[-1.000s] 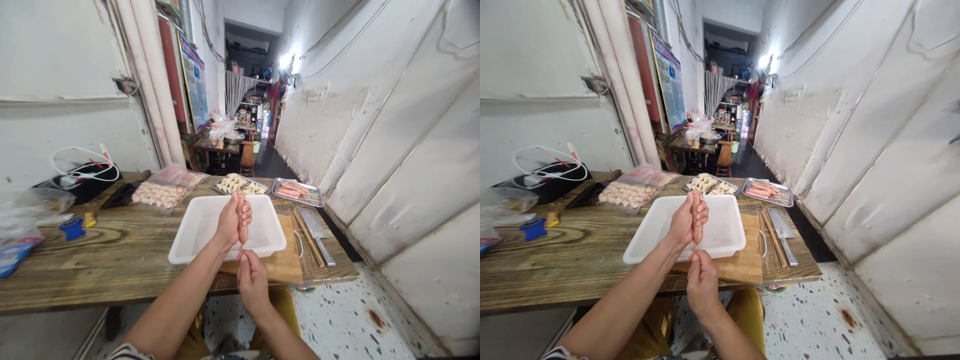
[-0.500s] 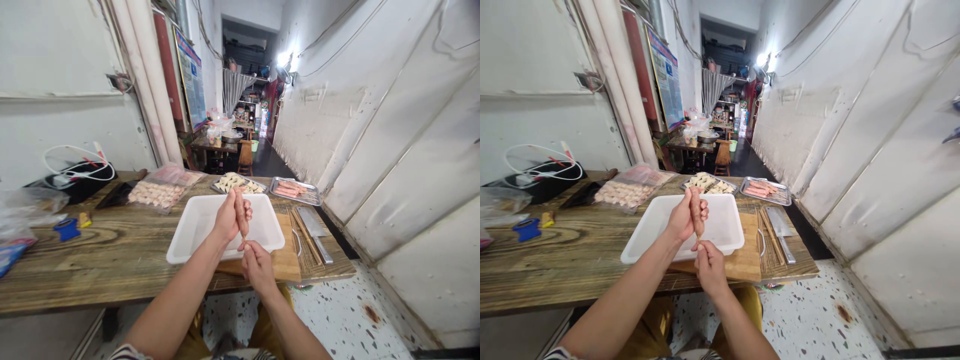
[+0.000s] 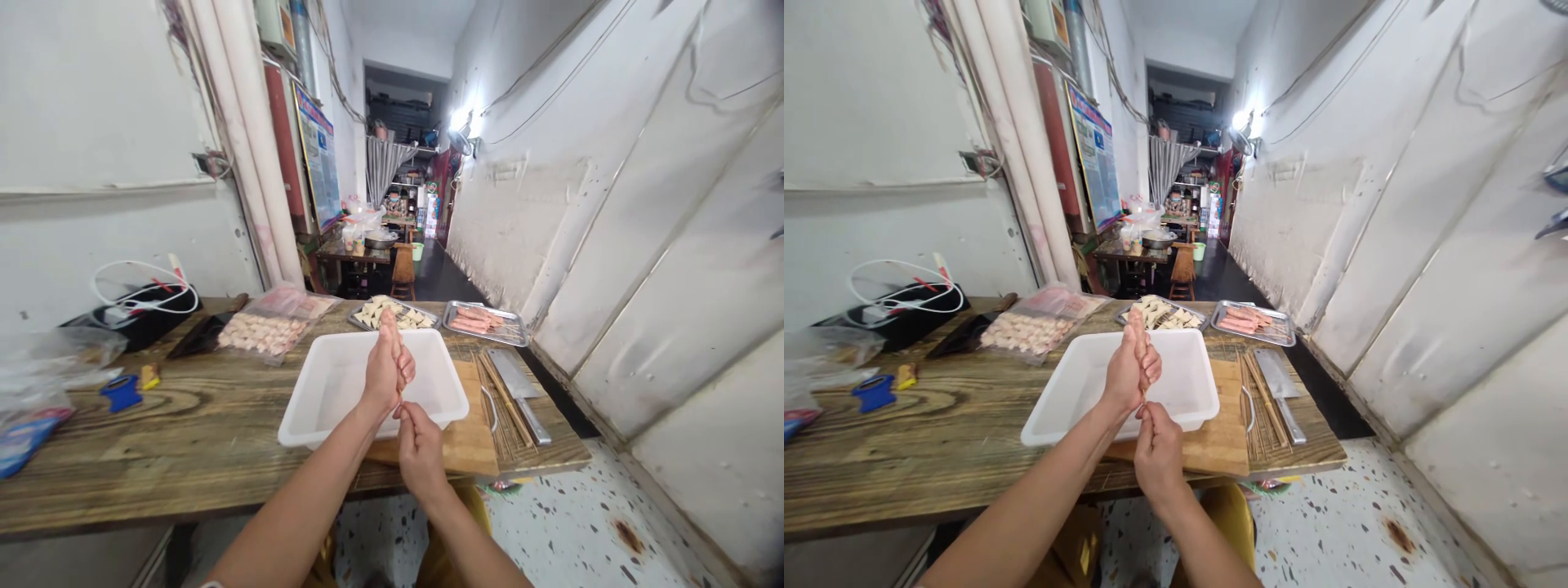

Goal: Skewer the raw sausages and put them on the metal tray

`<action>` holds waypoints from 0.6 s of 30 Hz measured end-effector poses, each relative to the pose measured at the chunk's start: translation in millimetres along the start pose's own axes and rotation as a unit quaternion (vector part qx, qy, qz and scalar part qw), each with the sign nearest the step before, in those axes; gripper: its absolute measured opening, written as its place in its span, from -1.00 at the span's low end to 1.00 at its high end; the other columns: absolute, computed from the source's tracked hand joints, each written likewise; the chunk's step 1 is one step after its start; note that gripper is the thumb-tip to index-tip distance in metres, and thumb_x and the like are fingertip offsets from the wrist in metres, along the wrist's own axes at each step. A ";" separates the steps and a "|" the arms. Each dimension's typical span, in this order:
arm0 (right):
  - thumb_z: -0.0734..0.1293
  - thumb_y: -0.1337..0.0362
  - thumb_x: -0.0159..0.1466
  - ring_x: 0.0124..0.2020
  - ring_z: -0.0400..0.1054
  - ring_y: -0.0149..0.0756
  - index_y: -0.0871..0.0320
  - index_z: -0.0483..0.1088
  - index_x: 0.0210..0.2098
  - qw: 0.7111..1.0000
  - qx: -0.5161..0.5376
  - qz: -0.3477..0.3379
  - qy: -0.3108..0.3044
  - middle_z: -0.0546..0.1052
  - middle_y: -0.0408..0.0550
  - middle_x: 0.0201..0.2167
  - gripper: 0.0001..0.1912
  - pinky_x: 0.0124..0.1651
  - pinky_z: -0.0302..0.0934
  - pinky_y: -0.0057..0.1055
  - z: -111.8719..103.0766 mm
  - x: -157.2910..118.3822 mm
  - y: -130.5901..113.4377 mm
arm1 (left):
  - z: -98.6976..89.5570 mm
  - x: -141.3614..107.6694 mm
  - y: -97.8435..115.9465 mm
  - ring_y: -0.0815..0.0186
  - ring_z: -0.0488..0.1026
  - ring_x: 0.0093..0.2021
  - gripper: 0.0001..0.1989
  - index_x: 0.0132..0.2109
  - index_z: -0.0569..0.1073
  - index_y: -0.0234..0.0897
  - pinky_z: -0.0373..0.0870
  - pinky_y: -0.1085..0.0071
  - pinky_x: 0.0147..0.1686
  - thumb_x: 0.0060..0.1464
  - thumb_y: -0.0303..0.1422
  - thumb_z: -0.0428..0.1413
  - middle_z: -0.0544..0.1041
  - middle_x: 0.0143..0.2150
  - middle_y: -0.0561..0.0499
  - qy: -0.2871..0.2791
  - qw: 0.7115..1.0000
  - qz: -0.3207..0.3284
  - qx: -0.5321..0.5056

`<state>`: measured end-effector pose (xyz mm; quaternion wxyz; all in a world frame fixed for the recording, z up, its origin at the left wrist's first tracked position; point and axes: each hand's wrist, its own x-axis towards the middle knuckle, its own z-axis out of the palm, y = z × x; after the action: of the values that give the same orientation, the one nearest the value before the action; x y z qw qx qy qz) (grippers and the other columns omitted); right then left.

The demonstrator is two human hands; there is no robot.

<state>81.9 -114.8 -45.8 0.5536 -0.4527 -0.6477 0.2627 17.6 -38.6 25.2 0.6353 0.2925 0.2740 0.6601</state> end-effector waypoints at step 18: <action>0.09 0.22 0.33 -0.41 0.29 -0.31 0.18 0.34 -0.22 0.996 -0.081 0.007 -0.029 0.44 -0.06 -0.40 -0.75 -0.31 0.12 -0.43 -30.2 3.0 2.1 | -2.3 -5.3 13.0 0.42 0.40 -0.44 -0.67 -0.26 0.31 -0.30 0.37 0.44 -0.37 -0.07 -0.21 0.22 0.46 -0.35 0.02 -0.019 0.998 0.038 0.054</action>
<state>111.4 -116.1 -38.6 0.4939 -0.4931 -0.6795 0.2263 7.2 -44.5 33.0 0.5985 0.3486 0.2859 0.6623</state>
